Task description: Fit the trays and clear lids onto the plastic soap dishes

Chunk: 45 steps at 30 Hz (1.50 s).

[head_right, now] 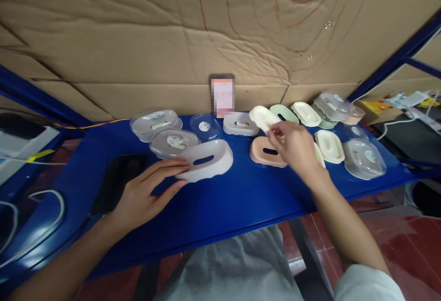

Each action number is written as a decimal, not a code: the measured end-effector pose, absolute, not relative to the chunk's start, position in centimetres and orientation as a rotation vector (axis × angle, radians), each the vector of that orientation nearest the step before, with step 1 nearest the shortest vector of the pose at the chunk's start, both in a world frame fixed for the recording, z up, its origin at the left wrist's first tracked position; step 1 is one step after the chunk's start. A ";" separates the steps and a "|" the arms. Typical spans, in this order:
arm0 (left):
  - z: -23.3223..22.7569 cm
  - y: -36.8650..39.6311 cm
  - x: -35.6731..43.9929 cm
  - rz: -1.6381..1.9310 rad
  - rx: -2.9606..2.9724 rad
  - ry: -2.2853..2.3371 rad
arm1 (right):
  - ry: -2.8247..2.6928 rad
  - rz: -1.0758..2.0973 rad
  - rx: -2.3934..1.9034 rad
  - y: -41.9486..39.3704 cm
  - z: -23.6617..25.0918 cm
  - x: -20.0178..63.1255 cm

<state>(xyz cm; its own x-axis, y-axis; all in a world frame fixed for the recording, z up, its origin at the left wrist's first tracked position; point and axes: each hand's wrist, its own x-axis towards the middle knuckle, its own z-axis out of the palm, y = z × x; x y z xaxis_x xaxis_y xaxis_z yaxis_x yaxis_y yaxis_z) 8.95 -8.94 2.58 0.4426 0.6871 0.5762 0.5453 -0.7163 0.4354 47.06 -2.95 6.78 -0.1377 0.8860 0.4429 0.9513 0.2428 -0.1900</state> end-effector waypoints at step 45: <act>1.4 -9.7 9.9 0.354 2.957 0.860 | -2.591 0.262 -0.971 1.7 2.1 34.7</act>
<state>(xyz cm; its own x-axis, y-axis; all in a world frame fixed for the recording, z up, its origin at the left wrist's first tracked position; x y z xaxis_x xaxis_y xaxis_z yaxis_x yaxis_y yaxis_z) 9.88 -9.66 1.43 0.8199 0.5340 0.2064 0.5243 -0.8452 0.1037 34.70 1.72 2.05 -0.6989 0.6637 0.2665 0.5969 0.7466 -0.2938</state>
